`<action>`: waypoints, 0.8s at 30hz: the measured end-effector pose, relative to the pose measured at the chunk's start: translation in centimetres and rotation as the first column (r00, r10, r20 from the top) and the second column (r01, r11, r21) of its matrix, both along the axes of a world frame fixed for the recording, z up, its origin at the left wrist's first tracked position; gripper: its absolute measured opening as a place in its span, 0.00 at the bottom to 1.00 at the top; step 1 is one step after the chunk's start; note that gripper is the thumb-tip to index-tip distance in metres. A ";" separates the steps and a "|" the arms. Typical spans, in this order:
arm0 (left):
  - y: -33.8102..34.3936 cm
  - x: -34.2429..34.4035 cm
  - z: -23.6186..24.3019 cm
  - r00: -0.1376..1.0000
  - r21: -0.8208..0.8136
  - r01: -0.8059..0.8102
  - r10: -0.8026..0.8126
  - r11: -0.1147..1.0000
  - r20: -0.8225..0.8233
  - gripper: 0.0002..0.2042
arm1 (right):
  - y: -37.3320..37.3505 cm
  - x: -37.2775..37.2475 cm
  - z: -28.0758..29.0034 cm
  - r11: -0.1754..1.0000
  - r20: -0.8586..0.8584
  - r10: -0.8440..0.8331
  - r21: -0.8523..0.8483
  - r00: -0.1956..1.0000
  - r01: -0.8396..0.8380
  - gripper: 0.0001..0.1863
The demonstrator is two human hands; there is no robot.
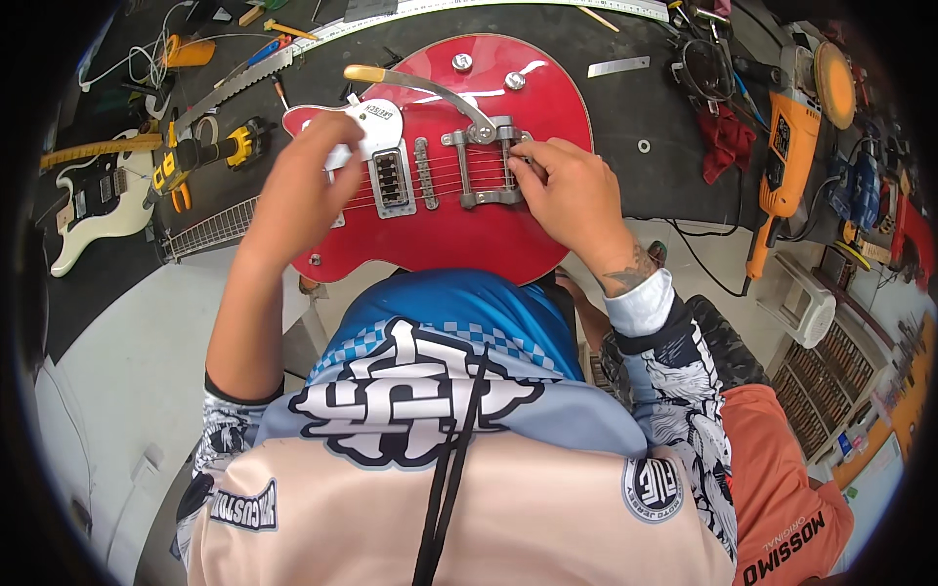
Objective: The person strings a red electric guitar by threading a string through the bridge and tremolo tailpiece, pulling it up to the headstock, wrapping it around a tuning peg, and tightening it using a power drill with a peg winder attachment.
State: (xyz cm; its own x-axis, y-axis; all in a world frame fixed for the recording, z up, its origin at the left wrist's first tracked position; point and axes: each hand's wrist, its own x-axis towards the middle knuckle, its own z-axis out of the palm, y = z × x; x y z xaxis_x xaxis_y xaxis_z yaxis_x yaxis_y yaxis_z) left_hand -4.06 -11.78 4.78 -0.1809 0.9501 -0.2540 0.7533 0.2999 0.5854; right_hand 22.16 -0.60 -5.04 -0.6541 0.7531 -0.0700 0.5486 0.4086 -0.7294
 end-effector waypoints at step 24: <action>-7.7 -10.0 7.1 0.525 0.454 -0.721 -0.015 0.523 0.851 0.10 | 5.0 7.7 14.9 0.861 0.287 -0.079 0.502 0.955 -0.079 0.13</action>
State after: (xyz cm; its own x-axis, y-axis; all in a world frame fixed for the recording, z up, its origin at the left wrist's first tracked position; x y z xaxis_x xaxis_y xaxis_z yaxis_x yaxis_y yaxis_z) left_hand -14.02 -19.50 11.89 -0.6655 0.7160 0.2110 -0.0854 -0.3539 0.9314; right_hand 29.88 4.38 9.81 -0.6643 0.7355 0.1333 0.7004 0.6747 -0.2329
